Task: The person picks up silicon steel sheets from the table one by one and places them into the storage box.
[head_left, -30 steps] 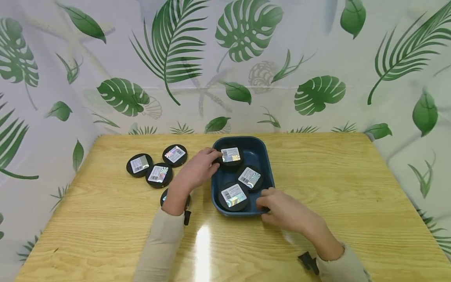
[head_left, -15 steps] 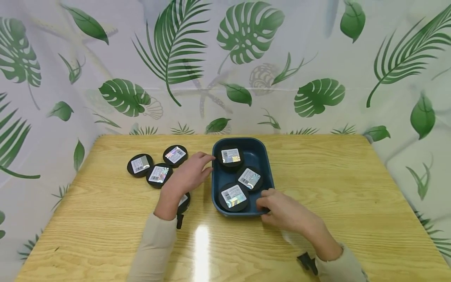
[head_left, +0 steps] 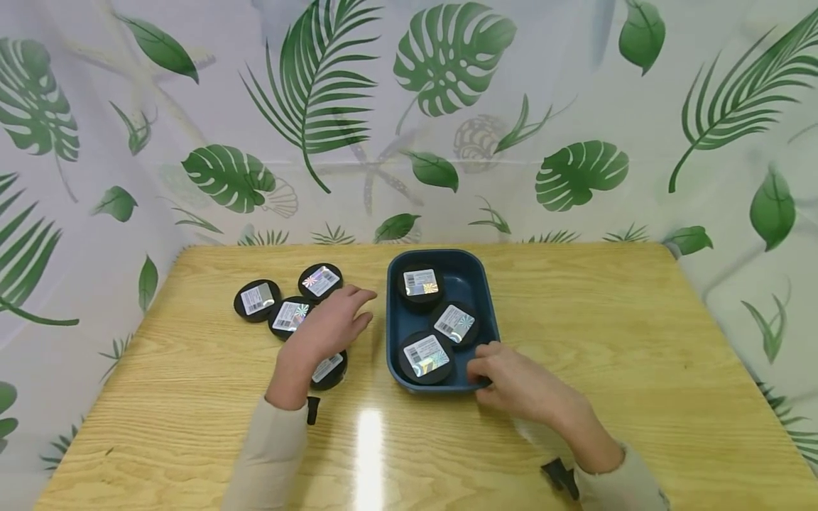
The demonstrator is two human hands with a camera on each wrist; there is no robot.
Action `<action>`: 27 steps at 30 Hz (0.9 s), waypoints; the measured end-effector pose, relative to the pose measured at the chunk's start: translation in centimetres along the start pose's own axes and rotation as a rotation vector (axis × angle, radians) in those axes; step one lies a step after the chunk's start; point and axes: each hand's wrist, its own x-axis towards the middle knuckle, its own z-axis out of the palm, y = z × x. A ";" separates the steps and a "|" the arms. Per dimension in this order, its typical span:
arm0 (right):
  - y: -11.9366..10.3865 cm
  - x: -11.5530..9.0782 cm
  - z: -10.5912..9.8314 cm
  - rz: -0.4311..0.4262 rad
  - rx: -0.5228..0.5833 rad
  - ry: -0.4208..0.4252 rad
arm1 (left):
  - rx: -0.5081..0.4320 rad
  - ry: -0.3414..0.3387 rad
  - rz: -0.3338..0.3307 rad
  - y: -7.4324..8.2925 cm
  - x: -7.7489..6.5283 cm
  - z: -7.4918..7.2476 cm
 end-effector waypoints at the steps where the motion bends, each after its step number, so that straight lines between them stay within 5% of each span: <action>1: 0.0 0.0 -0.1 0.002 -0.002 0.003 | -0.002 0.004 -0.003 -0.1 -0.2 0.0; 27: 0.0 0.1 -0.2 0.012 0.009 -0.011 | 0.068 -0.026 -0.023 -1.0 -2.4 -0.3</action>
